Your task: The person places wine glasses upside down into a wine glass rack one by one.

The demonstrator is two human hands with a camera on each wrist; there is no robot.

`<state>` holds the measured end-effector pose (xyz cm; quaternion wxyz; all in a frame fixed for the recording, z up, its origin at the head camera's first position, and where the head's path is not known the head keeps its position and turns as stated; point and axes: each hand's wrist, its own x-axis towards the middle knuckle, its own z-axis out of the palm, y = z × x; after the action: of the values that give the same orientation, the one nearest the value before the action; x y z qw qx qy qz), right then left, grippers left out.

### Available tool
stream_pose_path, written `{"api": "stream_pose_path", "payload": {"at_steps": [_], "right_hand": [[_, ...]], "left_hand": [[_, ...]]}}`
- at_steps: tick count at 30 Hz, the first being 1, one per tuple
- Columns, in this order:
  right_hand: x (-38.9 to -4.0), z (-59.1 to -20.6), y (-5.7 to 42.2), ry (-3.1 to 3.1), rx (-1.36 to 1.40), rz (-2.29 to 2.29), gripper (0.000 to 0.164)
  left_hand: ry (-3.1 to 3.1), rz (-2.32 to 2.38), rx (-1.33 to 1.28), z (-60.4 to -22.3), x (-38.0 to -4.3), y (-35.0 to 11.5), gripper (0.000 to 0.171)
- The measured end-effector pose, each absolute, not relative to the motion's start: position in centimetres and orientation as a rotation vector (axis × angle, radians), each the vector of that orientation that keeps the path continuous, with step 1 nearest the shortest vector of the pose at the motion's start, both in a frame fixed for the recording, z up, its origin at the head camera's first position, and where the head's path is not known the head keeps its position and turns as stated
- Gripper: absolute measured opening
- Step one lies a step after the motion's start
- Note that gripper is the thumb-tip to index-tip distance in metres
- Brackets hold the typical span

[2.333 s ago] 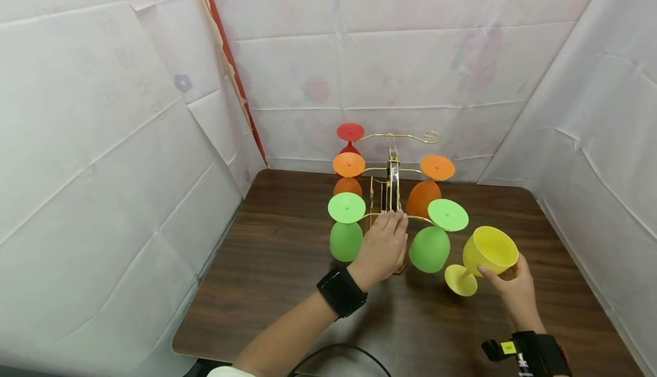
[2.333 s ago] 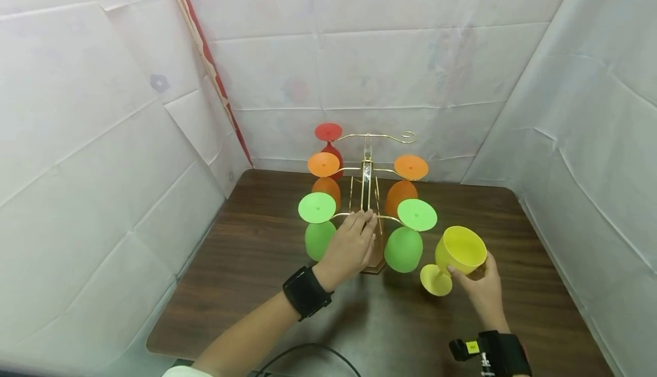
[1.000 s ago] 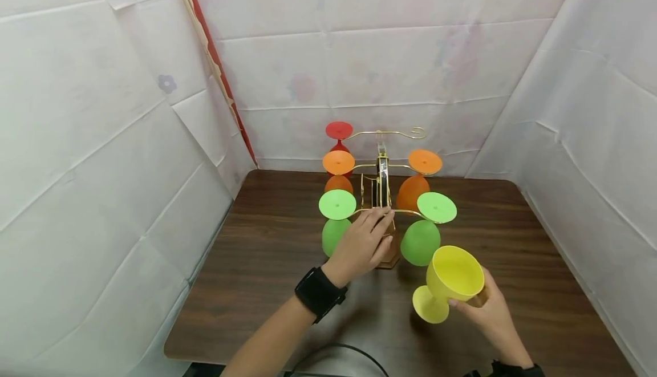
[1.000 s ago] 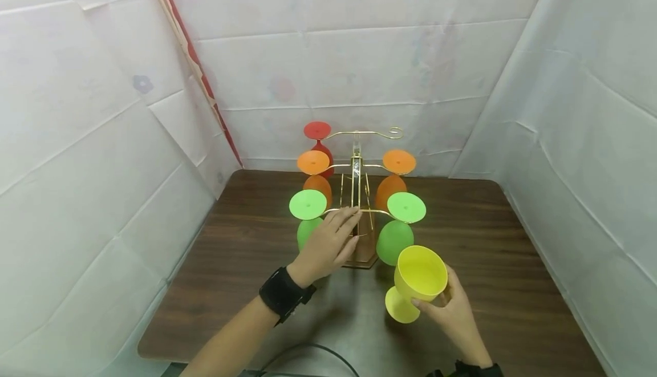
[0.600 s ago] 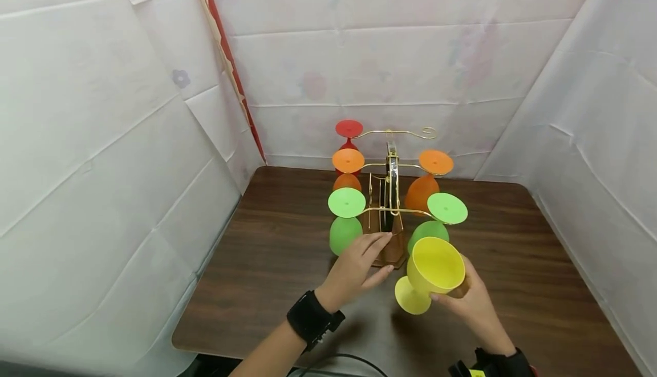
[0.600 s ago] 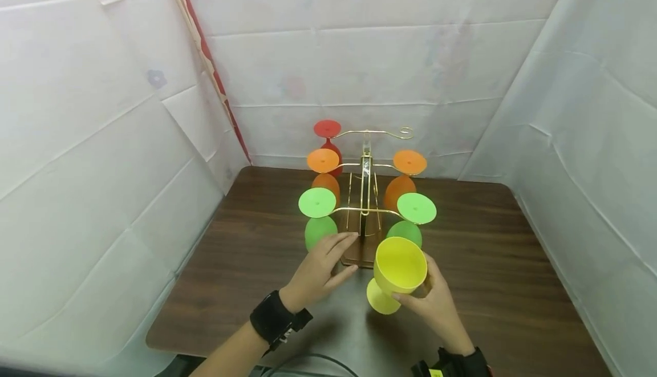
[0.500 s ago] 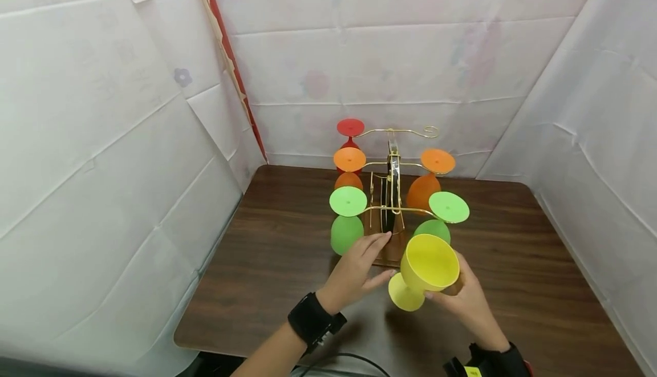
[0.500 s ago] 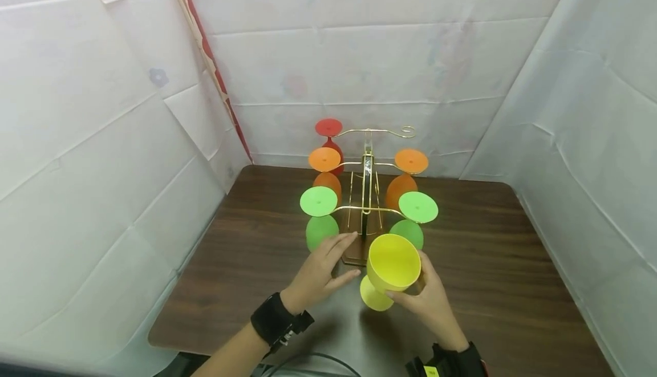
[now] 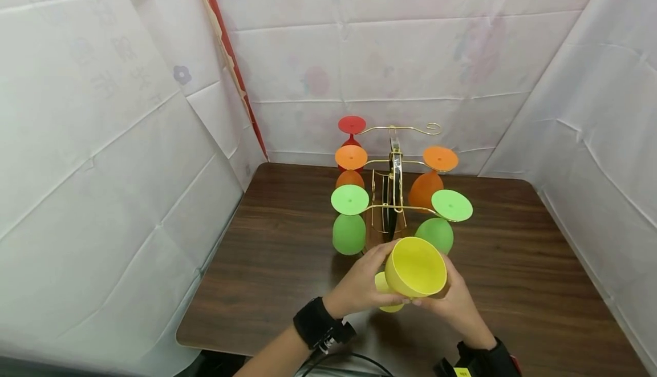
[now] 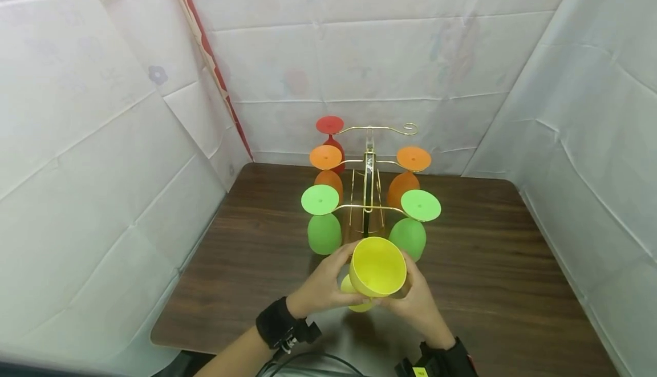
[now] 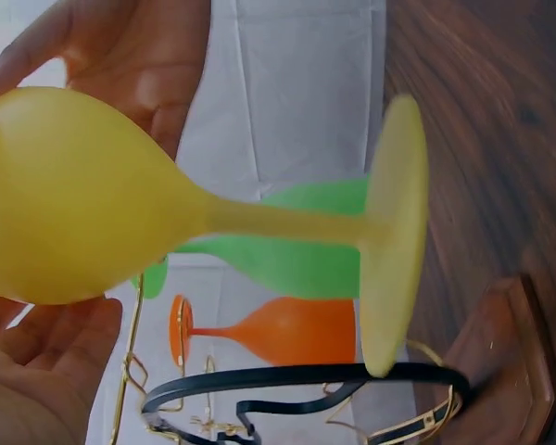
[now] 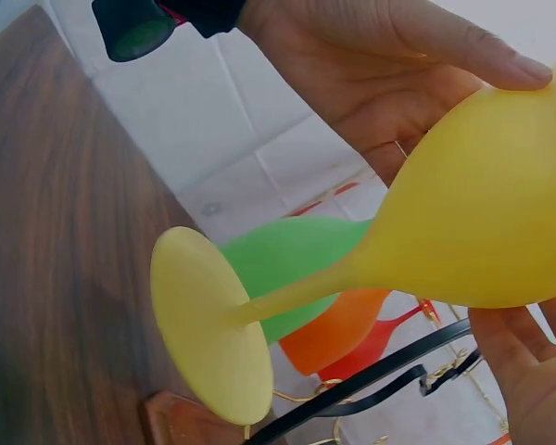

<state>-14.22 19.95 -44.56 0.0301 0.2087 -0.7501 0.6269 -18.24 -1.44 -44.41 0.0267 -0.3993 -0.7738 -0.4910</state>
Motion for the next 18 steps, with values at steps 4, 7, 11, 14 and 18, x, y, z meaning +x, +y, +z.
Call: {"api": "stream_pose_path", "payload": {"at_steps": [4,7,11,14,18], "right_hand": [[-14.2,-44.8,19.9,-2.287,0.680,1.978,0.088],[-14.2,-45.1,20.1,-2.260,0.735,2.028,0.088],[-14.2,-45.5,20.6,-2.182,0.822,2.128,0.081],[-14.1,-45.8,21.0,-2.106,0.881,2.238,0.071],[-14.3,-45.8,21.6,-1.977,1.016,2.430,0.052]], "left_hand": [[-2.373,-1.581,-1.242,-44.4,-18.0,-1.3,0.096],[-2.346,-1.602,-1.240,-44.4,-17.8,-1.2,0.096],[-2.294,-1.539,-1.242,-44.4,-17.3,-1.0,0.095],[-2.267,-1.397,-1.257,-44.2,-17.0,-0.9,0.095],[-2.183,-1.109,-1.306,-44.0,-16.8,-0.9,0.096]]}}
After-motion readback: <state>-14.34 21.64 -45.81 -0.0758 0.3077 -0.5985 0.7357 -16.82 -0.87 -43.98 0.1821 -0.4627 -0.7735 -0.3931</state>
